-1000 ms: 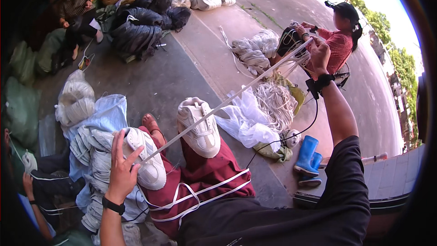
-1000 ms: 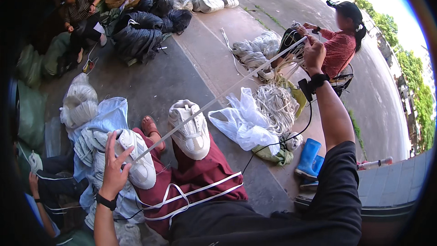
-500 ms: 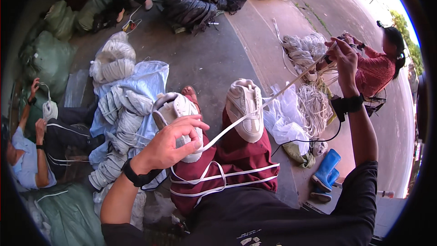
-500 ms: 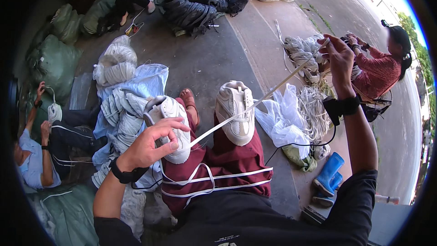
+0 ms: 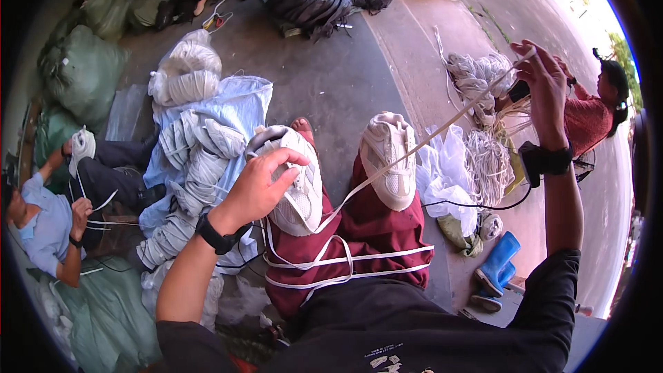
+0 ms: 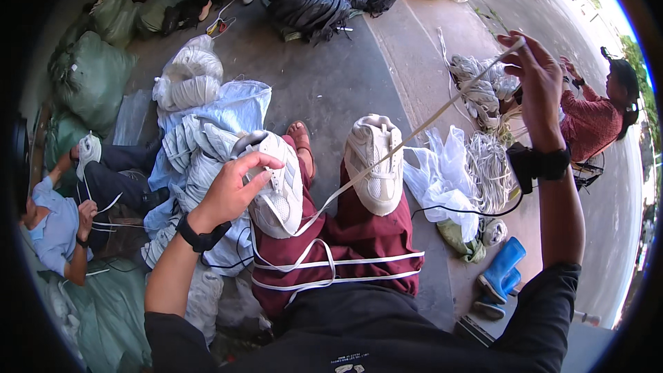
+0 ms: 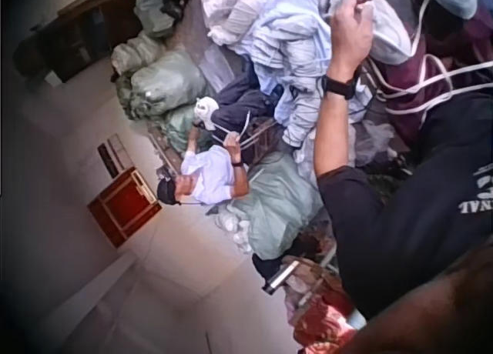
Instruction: Insert laces into a pair of white sneakers.
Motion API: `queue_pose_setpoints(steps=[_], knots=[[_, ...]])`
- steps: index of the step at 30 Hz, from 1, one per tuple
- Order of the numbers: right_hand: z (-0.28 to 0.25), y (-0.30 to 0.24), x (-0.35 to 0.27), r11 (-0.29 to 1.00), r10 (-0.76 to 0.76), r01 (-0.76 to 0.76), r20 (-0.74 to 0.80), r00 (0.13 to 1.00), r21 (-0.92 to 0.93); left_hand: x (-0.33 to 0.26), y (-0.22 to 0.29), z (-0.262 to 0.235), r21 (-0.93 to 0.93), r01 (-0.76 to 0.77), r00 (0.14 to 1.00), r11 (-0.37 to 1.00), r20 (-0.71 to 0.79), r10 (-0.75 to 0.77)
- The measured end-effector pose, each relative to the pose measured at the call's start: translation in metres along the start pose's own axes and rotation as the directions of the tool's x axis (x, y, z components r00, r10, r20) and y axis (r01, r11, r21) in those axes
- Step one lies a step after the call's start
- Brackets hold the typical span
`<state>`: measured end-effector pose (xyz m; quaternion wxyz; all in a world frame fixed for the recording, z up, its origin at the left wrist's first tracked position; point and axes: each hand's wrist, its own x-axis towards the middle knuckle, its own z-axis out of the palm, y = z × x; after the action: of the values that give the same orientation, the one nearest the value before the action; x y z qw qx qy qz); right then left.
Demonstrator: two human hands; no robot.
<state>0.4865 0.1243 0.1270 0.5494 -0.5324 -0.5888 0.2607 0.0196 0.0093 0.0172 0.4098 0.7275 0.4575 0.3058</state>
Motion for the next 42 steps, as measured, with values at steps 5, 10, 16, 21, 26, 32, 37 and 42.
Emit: queue_pose_setpoints(steps=[5,10,16,21,26,32,37,42], knots=[[-0.076,0.018,0.024,0.996,0.037,-0.019,-0.204,0.978,0.089,-0.001,-0.006,-0.002,0.082,-0.079,0.996,0.993,0.033,0.077],[-0.188,0.045,0.036,0.971,-0.142,0.107,-0.154,0.978,-0.214,0.003,-0.008,0.0,0.149,-0.118,0.988,0.982,0.119,0.1],[-0.197,0.037,0.05,0.993,0.09,-0.115,-0.434,0.896,-0.03,0.0,-0.009,-0.001,0.17,-0.108,0.984,0.98,0.16,0.081],[-0.223,0.043,0.067,0.978,-0.082,-0.003,-0.395,0.915,-0.21,0.002,-0.005,0.002,0.266,-0.153,0.978,0.952,0.179,0.107],[-0.2,0.037,0.079,0.985,-0.036,-0.047,-0.461,0.886,-0.167,0.001,0.002,-0.001,0.369,-0.144,0.973,0.918,0.22,0.064],[-0.14,0.05,0.049,0.985,0.064,-0.101,-0.245,0.967,-0.14,0.01,0.036,-0.005,-0.038,0.071,0.949,0.997,0.31,-0.056],[0.028,0.005,-0.055,0.973,0.215,-0.227,0.22,0.952,0.03,0.018,0.097,-0.023,-0.36,-0.029,0.953,0.932,0.271,0.135],[0.144,-0.012,-0.148,0.857,0.295,-0.5,0.677,0.674,0.126,0.023,0.147,-0.042,-0.484,-0.063,0.949,0.873,0.241,0.202]])
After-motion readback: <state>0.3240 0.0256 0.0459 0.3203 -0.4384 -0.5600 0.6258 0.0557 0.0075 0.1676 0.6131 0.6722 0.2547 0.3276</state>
